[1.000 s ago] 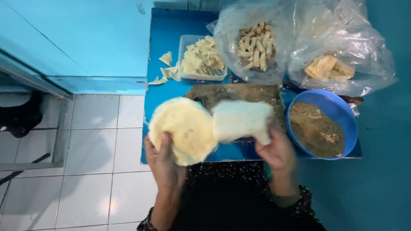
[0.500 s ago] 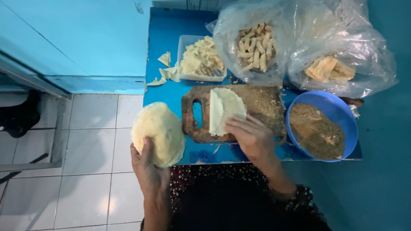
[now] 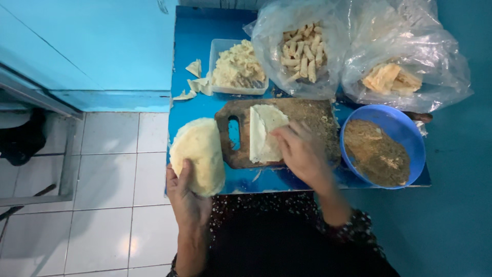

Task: The person peels apart thin round crackers that are stuck together in stacks, working over a small blue table. They pull the discs apart by hand, trim and cut them with a knife on a wooden cutting board, and set the separated crackers aside with other finished pieces.

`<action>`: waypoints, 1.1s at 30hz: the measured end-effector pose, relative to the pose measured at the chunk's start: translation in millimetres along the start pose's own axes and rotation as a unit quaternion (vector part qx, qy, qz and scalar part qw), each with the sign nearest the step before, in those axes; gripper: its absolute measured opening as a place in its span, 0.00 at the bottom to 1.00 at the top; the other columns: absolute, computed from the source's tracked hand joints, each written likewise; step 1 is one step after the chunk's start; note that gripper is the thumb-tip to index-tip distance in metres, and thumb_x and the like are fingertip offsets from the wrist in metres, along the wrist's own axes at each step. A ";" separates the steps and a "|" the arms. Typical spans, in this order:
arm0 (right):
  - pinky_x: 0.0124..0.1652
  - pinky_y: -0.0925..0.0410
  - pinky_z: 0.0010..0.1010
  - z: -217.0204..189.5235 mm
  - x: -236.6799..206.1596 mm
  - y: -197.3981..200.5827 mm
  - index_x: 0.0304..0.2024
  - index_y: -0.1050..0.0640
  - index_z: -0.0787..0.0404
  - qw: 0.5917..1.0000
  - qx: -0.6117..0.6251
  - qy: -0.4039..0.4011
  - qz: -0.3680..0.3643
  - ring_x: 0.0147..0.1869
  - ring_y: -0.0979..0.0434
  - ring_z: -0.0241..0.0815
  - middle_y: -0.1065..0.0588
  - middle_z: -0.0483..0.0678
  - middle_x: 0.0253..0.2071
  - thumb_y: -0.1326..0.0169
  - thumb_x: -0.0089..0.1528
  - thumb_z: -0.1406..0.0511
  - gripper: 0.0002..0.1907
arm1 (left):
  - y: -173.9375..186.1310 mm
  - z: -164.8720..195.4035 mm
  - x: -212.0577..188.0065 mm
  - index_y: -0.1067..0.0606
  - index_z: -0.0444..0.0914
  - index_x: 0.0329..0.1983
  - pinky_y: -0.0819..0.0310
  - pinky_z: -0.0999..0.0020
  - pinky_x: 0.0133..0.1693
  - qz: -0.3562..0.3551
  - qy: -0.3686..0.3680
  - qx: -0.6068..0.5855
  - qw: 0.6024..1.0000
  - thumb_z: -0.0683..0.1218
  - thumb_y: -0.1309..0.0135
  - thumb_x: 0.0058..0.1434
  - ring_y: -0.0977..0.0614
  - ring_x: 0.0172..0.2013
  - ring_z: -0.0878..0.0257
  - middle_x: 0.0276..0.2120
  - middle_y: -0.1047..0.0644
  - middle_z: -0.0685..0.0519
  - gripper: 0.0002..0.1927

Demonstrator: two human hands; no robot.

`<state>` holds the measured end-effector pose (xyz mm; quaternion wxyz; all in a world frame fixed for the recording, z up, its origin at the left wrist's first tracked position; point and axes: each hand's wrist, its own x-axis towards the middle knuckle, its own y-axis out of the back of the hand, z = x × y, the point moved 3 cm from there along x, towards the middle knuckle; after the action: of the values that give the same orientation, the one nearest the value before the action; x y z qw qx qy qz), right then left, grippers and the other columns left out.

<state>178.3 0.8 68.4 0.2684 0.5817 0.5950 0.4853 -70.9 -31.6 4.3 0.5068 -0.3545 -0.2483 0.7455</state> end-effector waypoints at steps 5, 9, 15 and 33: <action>0.47 0.28 0.35 -25.7 4.7 -8.2 0.54 0.19 0.54 0.986 0.127 0.101 0.026 0.50 0.22 0.48 0.24 0.51 0.46 0.44 0.63 0.71 0.17 | 9.4 6.6 0.7 0.32 0.35 0.56 0.20 0.55 0.51 0.012 -0.016 -0.001 1.000 0.44 0.48 0.69 0.18 0.50 0.54 0.52 0.23 0.45 0.16; 0.45 0.26 0.31 -15.6 4.4 4.8 0.60 0.23 0.55 0.968 0.242 0.063 0.025 0.49 0.20 0.46 0.23 0.51 0.53 0.46 0.65 0.72 0.21 | 14.1 11.3 1.4 0.33 0.36 0.56 0.21 0.55 0.52 0.011 -0.017 0.000 1.000 0.45 0.48 0.69 0.19 0.50 0.55 0.52 0.23 0.45 0.15; 0.42 0.29 0.36 11.8 -4.9 16.3 0.53 0.19 0.56 0.990 0.056 -0.021 0.125 0.45 0.21 0.49 0.22 0.51 0.44 0.41 0.64 0.70 0.14 | 10.4 3.7 3.6 0.32 0.36 0.56 0.21 0.56 0.52 0.005 0.005 -0.016 1.000 0.45 0.48 0.70 0.18 0.50 0.56 0.52 0.22 0.46 0.15; 0.42 0.30 0.41 5.5 -13.9 23.4 0.46 0.17 0.60 0.985 -0.034 -0.053 0.164 0.45 0.24 0.54 0.25 0.55 0.42 0.33 0.58 0.63 0.15 | -0.6 7.1 -0.9 0.32 0.37 0.58 0.20 0.57 0.51 -0.010 0.039 -0.019 0.999 0.44 0.48 0.68 0.18 0.50 0.56 0.52 0.23 0.46 0.17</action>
<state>195.7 -14.4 83.7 0.2361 0.6864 0.4598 0.5115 -75.9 -32.3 9.3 0.5165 -0.3900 -0.2457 0.7216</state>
